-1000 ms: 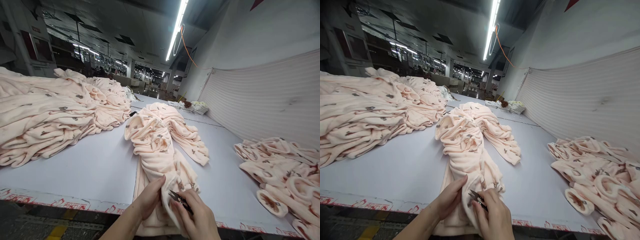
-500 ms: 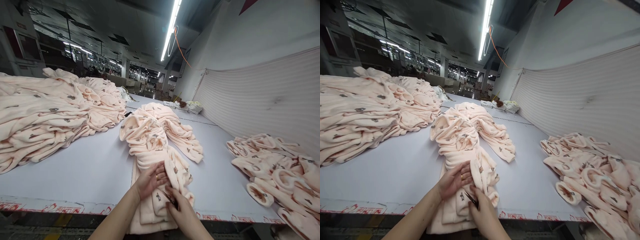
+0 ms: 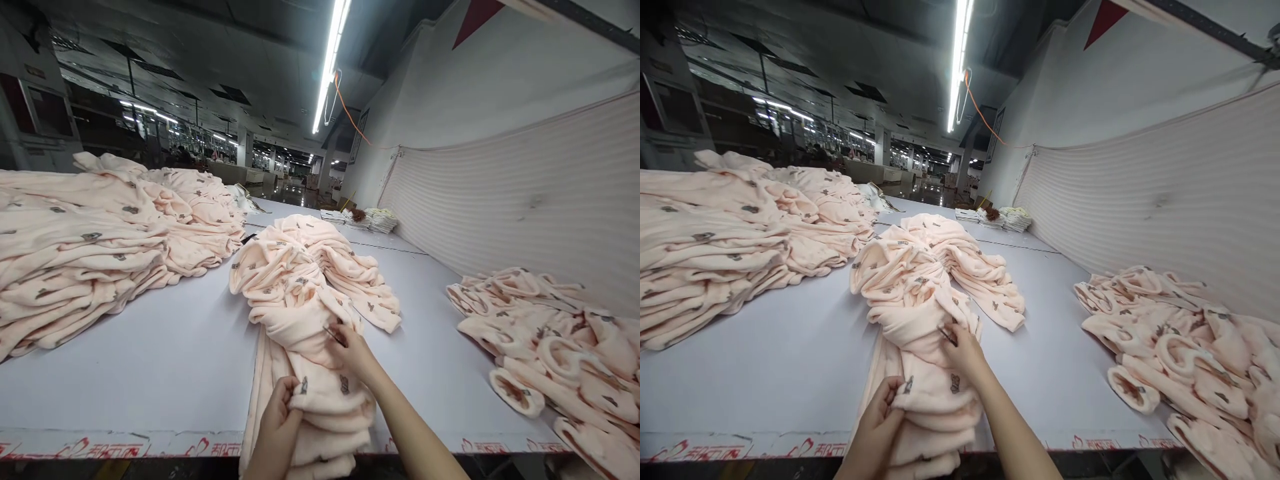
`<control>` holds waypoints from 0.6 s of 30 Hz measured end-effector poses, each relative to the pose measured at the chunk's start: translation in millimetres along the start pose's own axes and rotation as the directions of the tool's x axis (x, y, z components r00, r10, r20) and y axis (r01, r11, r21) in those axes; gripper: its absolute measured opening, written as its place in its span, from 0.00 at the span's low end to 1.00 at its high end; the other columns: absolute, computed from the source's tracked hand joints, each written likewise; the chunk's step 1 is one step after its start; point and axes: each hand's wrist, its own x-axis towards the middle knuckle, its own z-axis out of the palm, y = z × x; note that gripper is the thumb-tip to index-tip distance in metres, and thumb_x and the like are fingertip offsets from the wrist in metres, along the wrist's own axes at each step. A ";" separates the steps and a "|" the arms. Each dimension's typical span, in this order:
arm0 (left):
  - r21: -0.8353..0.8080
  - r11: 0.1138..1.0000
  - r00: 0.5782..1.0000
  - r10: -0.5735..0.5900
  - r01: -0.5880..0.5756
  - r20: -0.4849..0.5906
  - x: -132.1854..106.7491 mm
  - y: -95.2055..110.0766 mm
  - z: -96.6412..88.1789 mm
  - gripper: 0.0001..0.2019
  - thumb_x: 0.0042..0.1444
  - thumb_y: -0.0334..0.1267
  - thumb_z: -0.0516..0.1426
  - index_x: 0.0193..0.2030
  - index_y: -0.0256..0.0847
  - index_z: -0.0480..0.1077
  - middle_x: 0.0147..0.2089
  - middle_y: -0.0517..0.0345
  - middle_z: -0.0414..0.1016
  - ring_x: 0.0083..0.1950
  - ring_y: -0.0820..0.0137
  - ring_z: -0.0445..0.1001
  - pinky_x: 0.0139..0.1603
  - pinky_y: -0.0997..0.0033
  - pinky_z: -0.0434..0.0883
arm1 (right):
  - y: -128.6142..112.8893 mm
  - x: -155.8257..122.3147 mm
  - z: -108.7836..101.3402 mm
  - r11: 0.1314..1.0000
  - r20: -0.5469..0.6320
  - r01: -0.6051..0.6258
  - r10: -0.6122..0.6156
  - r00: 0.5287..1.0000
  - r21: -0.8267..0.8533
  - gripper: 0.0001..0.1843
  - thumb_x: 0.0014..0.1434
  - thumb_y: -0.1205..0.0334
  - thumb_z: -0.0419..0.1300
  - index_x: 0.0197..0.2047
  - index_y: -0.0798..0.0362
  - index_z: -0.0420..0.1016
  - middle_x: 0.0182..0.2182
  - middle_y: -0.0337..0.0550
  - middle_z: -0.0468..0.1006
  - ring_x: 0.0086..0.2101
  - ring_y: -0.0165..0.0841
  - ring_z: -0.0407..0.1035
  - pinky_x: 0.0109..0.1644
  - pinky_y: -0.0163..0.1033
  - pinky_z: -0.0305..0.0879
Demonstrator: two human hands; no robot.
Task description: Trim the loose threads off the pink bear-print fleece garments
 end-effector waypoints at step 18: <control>-0.341 0.938 0.996 -0.036 0.061 0.079 17.7 6.0 -0.1 0.14 0.45 0.40 0.65 0.37 0.44 0.66 0.35 0.61 0.73 0.36 0.69 0.67 0.38 0.73 0.62 | -39.6 -67.9 1.1 0.911 0.118 0.206 -0.175 0.977 -0.358 0.09 0.60 0.62 0.55 0.40 0.43 0.76 0.35 0.37 0.79 0.35 0.34 0.74 0.35 0.33 0.63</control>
